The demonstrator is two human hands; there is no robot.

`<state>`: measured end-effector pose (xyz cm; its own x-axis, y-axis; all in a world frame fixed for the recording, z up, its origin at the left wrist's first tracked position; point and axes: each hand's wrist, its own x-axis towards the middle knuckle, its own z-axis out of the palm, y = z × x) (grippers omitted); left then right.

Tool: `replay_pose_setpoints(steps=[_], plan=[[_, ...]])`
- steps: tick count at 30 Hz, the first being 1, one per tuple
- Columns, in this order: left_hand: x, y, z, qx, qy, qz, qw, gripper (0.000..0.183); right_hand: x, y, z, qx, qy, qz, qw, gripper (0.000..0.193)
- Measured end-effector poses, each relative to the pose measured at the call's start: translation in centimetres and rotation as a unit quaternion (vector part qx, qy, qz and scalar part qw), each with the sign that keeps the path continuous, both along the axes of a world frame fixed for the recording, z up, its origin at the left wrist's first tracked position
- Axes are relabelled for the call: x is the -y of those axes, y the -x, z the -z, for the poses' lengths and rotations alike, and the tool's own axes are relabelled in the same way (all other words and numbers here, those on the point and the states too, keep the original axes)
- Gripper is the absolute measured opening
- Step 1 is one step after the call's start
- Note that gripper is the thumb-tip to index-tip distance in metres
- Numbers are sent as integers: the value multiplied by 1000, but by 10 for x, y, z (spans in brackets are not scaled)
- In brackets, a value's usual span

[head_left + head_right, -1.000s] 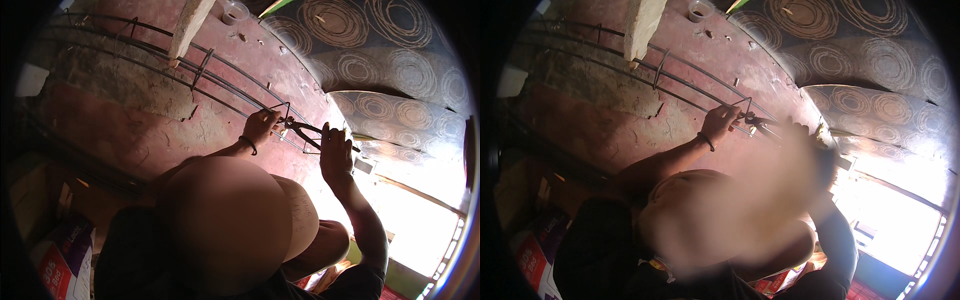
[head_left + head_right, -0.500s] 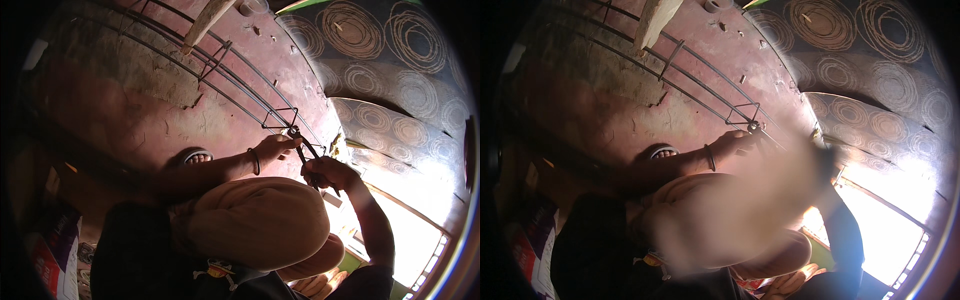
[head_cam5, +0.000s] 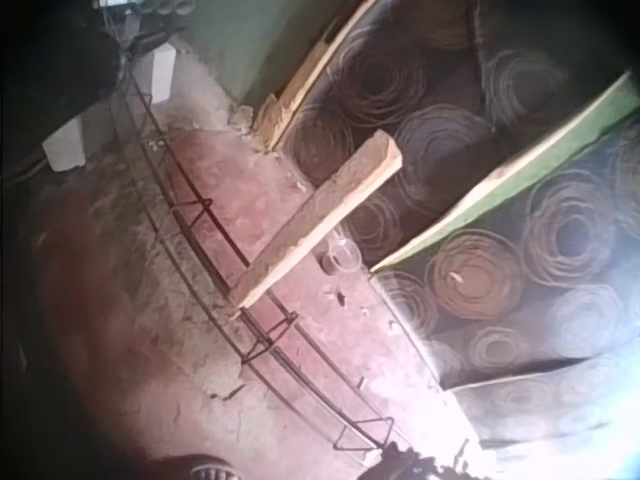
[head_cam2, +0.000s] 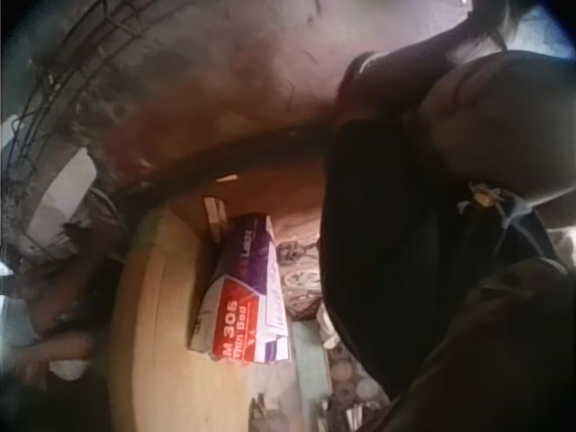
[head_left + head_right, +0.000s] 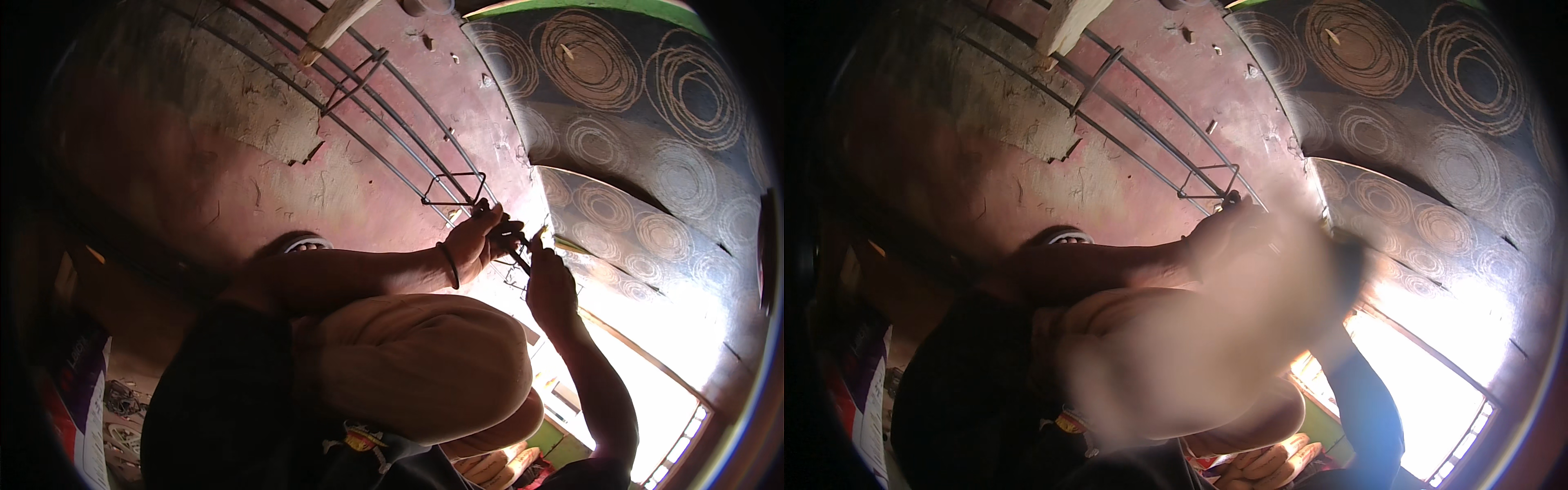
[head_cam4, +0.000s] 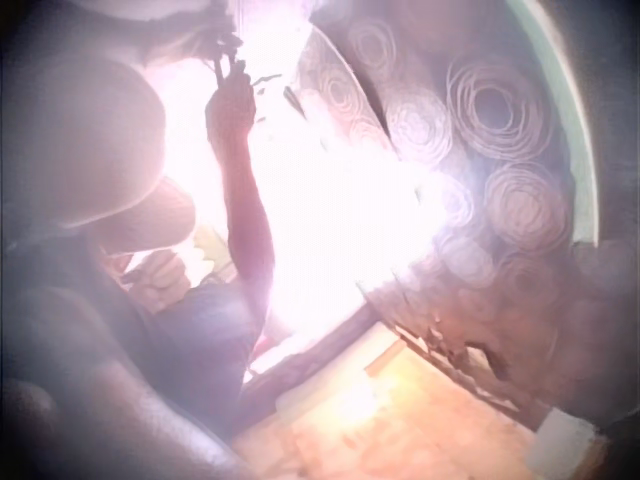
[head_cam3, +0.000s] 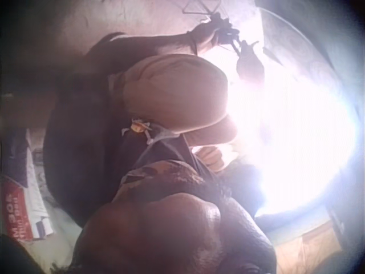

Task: The person assembles rebar cages by wrapping thin wire around metal rods and tightening the wire using pliers.

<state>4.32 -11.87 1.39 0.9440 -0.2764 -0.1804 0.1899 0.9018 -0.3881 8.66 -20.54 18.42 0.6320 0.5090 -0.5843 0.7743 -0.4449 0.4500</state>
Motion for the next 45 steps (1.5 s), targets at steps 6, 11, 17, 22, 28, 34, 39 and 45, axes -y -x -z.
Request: replay_pose_setpoints(steps=[6, 11, 17, 22, 28, 34, 39, 45], plan=[[13, 4, 26, 60, 0, 13, 998, 34, -35, -47, -10, -395, -17, 576, 716, 30], [2, 6, 17, -19, -6, -29, 999, 38, -42, -51, -5, -382, -16, 621, 685, 42], [4, 1, 10, 24, 43, 35, 998, 28, -47, -11, -20, -141, 63, 279, 948, 57], [8, -3, 31, 42, 37, -12, 998, 20, -41, -31, 4, -297, -38, 543, 784, 22], [18, -10, 30, 65, -8, -81, 995, 16, -14, -42, 15, -281, -55, 525, 802, 21], [22, -14, 29, -32, -78, -38, 996, 17, -10, -24, 26, -109, -48, 208, 971, 44], [14, -19, 9, -78, -50, -14, 996, 24, -7, -12, 22, 89, 88, -139, 982, 73], [3, -2, 6, -86, -45, 52, 994, 30, -79, -15, 4, -155, 123, 306, 931, 65]])
